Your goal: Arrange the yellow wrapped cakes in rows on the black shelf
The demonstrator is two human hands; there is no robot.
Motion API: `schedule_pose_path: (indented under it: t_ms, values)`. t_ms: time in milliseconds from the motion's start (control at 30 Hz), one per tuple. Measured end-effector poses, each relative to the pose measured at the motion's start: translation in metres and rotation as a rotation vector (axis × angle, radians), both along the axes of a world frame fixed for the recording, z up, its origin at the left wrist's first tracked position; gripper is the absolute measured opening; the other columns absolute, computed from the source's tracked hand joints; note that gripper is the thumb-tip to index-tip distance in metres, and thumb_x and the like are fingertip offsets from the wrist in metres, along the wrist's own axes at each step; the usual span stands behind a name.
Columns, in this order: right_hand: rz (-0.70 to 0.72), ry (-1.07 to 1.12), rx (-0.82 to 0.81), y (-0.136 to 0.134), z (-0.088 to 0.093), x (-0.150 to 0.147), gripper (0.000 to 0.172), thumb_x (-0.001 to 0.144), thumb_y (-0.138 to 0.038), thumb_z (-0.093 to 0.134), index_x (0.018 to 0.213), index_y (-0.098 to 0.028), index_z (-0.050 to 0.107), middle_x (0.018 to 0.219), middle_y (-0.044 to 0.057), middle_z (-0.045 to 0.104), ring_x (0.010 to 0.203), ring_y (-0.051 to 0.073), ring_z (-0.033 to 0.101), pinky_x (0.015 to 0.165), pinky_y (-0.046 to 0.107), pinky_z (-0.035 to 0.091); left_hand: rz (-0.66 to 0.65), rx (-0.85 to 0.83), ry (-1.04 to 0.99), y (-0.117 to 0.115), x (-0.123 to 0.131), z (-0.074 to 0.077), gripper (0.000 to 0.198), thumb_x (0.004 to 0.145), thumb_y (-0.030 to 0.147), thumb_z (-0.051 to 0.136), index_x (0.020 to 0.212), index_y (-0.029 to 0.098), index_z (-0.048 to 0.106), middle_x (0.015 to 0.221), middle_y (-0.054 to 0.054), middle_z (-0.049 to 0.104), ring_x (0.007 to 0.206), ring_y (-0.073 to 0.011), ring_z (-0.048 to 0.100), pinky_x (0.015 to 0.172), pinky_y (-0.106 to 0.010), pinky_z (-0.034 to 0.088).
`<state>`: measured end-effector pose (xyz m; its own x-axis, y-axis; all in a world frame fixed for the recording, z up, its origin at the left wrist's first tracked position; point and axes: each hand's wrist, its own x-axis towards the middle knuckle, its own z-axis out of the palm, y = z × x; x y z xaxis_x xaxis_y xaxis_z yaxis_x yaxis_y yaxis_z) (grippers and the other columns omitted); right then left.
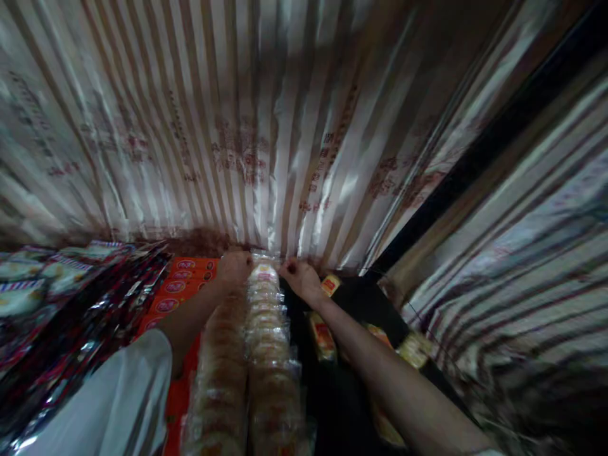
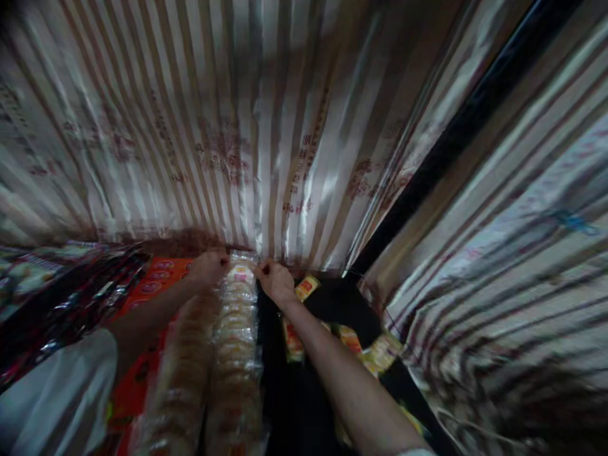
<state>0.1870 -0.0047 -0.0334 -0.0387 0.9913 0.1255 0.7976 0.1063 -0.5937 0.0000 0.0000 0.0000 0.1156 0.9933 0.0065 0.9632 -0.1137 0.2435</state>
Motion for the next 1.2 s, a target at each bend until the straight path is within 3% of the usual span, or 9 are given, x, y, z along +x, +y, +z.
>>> schedule_pose_path:
  t_ms: [167,400,533,700,867,967,1200]
  values:
    - [0.111,0.062,-0.043,-0.009,-0.002,0.000,0.015,0.077,-0.036,0.062,0.074,-0.022,0.065,0.072,-0.002,0.067,0.066,0.013,0.061,0.060,0.021,0.039,0.040,0.006,0.005,-0.001,0.003,0.000,0.027,0.083,0.027,0.044,0.091,0.022,0.069,0.096,-0.006,0.070,0.088,-0.0175,0.064,0.075,-0.025,0.047]
    - [0.044,0.039,-0.044,-0.012,0.002,-0.007,0.011,0.080,-0.028,0.058,0.075,-0.020,0.064,0.073,-0.001,0.068,0.067,0.013,0.061,0.062,0.021,0.040,0.038,0.026,-0.003,-0.002,0.000,-0.005,0.025,0.083,0.028,0.045,0.092,0.023,0.069,0.096,-0.005,0.069,0.088,-0.0173,0.064,0.074,-0.025,0.047]
    - [-0.033,0.049,0.011,-0.010,0.003,-0.010,0.012,0.083,-0.026,0.054,0.078,-0.019,0.062,0.077,0.001,0.068,0.071,0.014,0.062,0.066,0.021,0.040,0.029,0.119,-0.070,-0.005,-0.006,-0.008,0.027,0.085,0.028,0.043,0.096,0.020,0.066,0.097,-0.006,0.067,0.087,-0.0161,0.063,0.076,-0.024,0.046]
    - [-0.046,0.079,0.029,-0.011,0.001,-0.013,0.012,0.085,-0.027,0.052,0.079,-0.020,0.060,0.078,0.001,0.068,0.072,0.014,0.063,0.067,0.021,0.041,-0.084,0.159,-0.096,-0.012,-0.010,-0.005,0.020,0.081,0.031,0.050,0.089,0.021,0.066,0.099,-0.003,0.064,0.089,-0.0156,0.061,0.076,-0.024,0.046]
    - [-0.109,0.044,-0.030,-0.025,0.006,-0.007,0.023,0.085,-0.041,0.052,0.084,-0.020,0.061,0.081,0.003,0.069,0.077,0.016,0.064,0.066,0.023,0.042,-0.057,0.117,-0.015,-0.015,-0.004,-0.003,0.019,0.082,0.026,0.046,0.086,0.021,0.064,0.095,-0.003,0.065,0.087,-0.0166,0.062,0.073,-0.025,0.046]
    - [-0.048,-0.028,-0.146,-0.033,0.010,-0.001,0.033,0.082,-0.052,0.052,0.077,-0.022,0.065,0.078,0.002,0.069,0.076,0.017,0.064,0.063,0.024,0.040,-0.029,0.131,0.007,-0.014,0.000,-0.005,0.019,0.082,0.025,0.045,0.084,0.020,0.064,0.097,-0.004,0.065,0.088,-0.0168,0.061,0.073,-0.025,0.046]
    - [0.033,-0.109,-0.209,-0.040,0.015,0.000,0.018,0.080,-0.039,0.060,0.083,-0.023,0.068,0.080,0.001,0.070,0.076,0.016,0.064,0.061,0.022,0.040,-0.018,0.134,-0.019,-0.016,0.000,-0.004,0.018,0.081,0.023,0.046,0.083,0.020,0.063,0.096,-0.004,0.065,0.091,-0.0165,0.061,0.075,-0.025,0.046]
